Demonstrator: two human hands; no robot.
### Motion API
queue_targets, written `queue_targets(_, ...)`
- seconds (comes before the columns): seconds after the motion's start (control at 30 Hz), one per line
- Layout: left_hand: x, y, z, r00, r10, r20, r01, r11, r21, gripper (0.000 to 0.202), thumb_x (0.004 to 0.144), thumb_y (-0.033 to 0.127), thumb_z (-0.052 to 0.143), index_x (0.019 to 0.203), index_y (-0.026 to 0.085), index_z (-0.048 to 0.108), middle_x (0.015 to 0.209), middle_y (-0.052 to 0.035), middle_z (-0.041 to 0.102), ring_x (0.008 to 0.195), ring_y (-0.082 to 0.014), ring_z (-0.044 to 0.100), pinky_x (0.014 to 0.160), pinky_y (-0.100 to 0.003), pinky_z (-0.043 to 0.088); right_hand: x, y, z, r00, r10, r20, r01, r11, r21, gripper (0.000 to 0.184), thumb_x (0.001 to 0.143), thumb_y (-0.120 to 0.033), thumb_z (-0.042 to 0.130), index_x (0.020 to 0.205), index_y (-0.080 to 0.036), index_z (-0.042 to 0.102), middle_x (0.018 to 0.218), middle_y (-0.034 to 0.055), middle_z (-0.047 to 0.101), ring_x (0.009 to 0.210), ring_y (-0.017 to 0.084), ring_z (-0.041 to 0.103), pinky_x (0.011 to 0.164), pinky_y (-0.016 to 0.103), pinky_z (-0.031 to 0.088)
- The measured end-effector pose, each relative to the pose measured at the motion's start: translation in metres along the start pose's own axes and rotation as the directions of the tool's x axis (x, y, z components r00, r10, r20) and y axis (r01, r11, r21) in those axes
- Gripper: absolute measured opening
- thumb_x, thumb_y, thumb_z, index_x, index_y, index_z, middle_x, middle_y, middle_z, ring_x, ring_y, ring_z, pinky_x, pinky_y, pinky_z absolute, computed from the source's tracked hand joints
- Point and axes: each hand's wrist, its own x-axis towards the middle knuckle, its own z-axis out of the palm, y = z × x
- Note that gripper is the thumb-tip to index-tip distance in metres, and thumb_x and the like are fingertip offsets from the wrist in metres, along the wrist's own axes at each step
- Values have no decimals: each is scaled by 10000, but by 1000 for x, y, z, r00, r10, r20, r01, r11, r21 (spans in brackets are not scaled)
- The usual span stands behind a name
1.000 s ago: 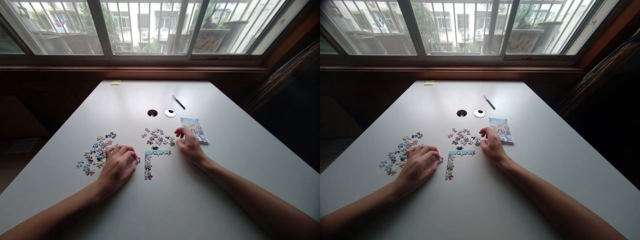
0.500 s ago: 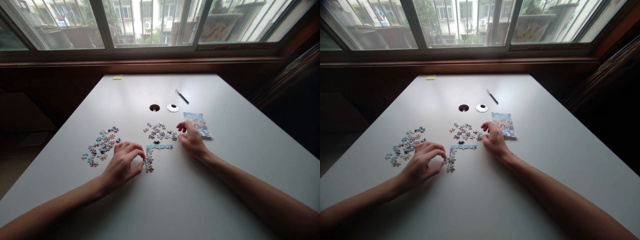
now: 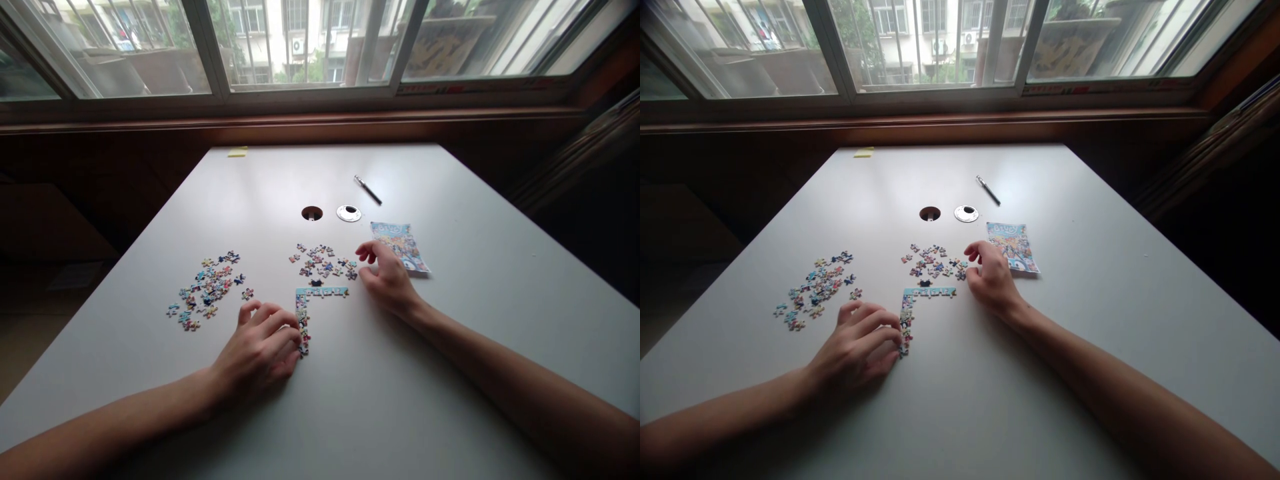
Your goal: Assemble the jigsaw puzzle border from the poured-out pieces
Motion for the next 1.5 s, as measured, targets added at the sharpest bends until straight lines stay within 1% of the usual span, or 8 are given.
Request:
queue_targets(0.13, 0, 0, -3, 1000, -11, -5, 11, 1000, -16, 57, 842, 255, 639, 895, 232, 641, 994, -19, 697, 985, -208, 580, 963, -411, 300, -1, 0, 0, 1000, 13, 4, -13, 1000, -3, 305, 686, -62, 493, 946, -200, 571, 858, 46, 583, 796, 210, 533, 716, 342, 424)
queue_targets(0.27, 1, 0, -7, 997, -69, -19, 69, 998, -14, 73, 819, 203, 620, 887, 224, 636, 984, -29, 694, 986, -209, 582, 965, -416, 328, -2, 1, 0, 1000, 15, 10, -15, 1000, 3, 310, 691, -64, 494, 958, -201, 575, 858, 46, 583, 790, 208, 531, 692, 331, 419)
queue_targets(0.53, -3, 0, -3, 996, 76, -46, -75, 997, 33, 163, 838, 210, 672, 950, 327, 690, 1013, 61, 743, 1010, -201, 609, 982, -443, 282, -1, 1, 0, 1000, 0, 1, 0, 1000, 5, 318, 679, -56, 489, 950, -200, 571, 851, 41, 580, 777, 199, 527, 683, 323, 421)
queue_targets(0.9, -2, 0, -3, 996, 81, -44, -79, 996, 44, 187, 835, 180, 658, 942, 330, 687, 994, 59, 744, 1003, -192, 620, 978, -424, 285, -1, 0, 0, 1000, 4, 4, -4, 1000, 1, 305, 679, -72, 492, 943, -202, 571, 845, 43, 583, 771, 204, 529, 687, 329, 422)
queue_targets(1.03, 1, 0, -8, 988, -55, -143, 48, 998, -51, 97, 817, 146, 580, 872, 226, 591, 909, -11, 695, 908, -193, 606, 914, -401, 359, -1, 0, -1, 1000, 0, 3, 0, 1000, 4, 302, 681, -70, 491, 941, -202, 569, 842, 42, 579, 767, 201, 527, 684, 328, 423)
queue_targets(1.13, 3, -2, -10, 980, -147, -136, 137, 987, -79, 111, 804, 112, 513, 849, 209, 544, 863, -27, 652, 883, -197, 583, 879, -396, 371, 0, 0, -1, 1000, -3, 3, 3, 1000, 2, 302, 681, -68, 490, 941, -199, 568, 842, 41, 577, 765, 199, 527, 683, 326, 423)
queue_targets(1.27, 4, -3, -10, 986, -149, -81, 144, 988, -62, 128, 801, 109, 499, 841, 213, 561, 866, -25, 648, 895, -204, 572, 885, -408, 353, -1, 0, -1, 1000, 4, 5, -4, 1000, -1, 289, 685, -71, 493, 933, -200, 566, 838, 38, 576, 761, 198, 527, 694, 331, 425)
queue_targets(1.5, 5, 0, -11, 993, -104, -53, 103, 994, -22, 110, 817, 150, 549, 838, 224, 628, 892, -23, 678, 929, -210, 572, 925, -425, 332, -1, 0, -1, 1000, 1, 4, -1, 1000, -1, 285, 687, -74, 493, 934, -196, 566, 841, 41, 582, 775, 203, 530, 725, 346, 429)
